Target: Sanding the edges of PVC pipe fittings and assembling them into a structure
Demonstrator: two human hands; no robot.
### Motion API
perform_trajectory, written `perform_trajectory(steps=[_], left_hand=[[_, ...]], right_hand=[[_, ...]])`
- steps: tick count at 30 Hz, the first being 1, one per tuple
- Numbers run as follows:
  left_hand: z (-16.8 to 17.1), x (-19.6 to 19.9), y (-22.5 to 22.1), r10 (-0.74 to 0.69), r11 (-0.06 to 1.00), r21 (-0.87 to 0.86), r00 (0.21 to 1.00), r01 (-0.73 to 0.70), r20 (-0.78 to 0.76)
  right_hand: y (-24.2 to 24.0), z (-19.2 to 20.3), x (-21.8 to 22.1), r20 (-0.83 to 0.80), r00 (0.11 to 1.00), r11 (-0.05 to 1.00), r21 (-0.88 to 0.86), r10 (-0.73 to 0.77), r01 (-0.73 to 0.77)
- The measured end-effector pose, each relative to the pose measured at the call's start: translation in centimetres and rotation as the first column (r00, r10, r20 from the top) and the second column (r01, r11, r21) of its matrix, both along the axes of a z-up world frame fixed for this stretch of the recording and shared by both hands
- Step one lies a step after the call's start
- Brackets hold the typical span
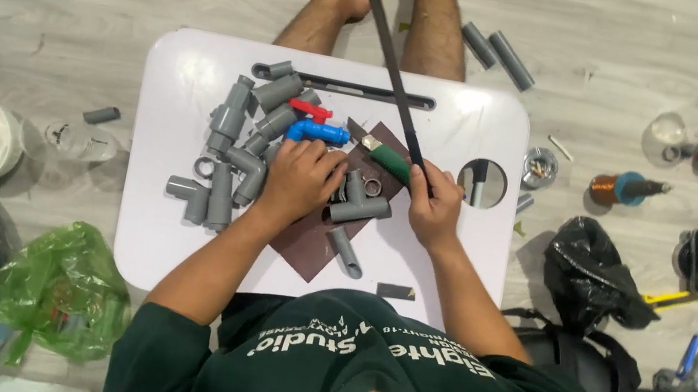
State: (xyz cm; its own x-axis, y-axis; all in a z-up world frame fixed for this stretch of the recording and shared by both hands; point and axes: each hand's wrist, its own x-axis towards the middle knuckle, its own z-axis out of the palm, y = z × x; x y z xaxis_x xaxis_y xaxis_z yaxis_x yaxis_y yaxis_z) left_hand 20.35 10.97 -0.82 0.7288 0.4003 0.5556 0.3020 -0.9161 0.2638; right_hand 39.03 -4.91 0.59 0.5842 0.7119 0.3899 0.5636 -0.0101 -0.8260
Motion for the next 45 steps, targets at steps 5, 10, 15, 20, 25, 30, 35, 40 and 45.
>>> perform_trajectory(steps=[5,10,15,20,25,30,35,40,45], left_hand=[[0.3,0.4,0.1,0.004,1.000,0.008,1.000,-0.004,0.005],[-0.2,1.1,0.5,-0.024,0.999,0.022,1.000,0.024,0.020],[-0.4,0.6,0.1,0.006,1.000,0.004,1.000,-0.006,0.015],[-0.9,0.2,0.3,-0.014,1.000,-0.012,0.999,0.014,0.035],[-0.6,-0.1,0.1,-0.006,0.998,-0.055,0.999,0.008,0.035],[0.7,-0.3,-0.2,-0.007,0.997,-0.072,1.000,0.009,0.025],[-0.7,-0.3,-0.1,0.016,0.996,-0.083,1.000,-0.014,0.024],[-1.8,-0.2,0.0,0.040,0.996,-0.086,0.999,-0.037,0.032],[-1.4,-0.1,0.0,0.041,0.996,-0.086,0.999,-0.038,0.023]], right_hand=[[0.2,-1.4,-0.2,0.001,1.000,1.000,0.006,-0.025,0.025],[0.8,-0.7,-0.2,-0.060,0.996,0.997,0.044,-0.058,0.061],[0.3,-0.3,0.0,-0.058,0.998,0.999,0.052,-0.006,0.009],[0.2,0.4,-0.6,-0.006,1.000,0.999,0.036,0.031,-0.030],[0.3,-0.4,0.0,0.007,0.999,0.997,0.058,0.049,-0.050],[0.4,-0.8,0.4,0.052,0.996,0.991,0.107,0.078,-0.083],[0.2,0.8,0.4,0.070,0.988,0.988,0.063,0.137,-0.142],[0.2,1.1,0.8,0.102,0.974,0.979,-0.004,0.204,-0.204],[0.3,0.7,1.5,0.050,0.970,0.971,-0.042,0.236,-0.235]])
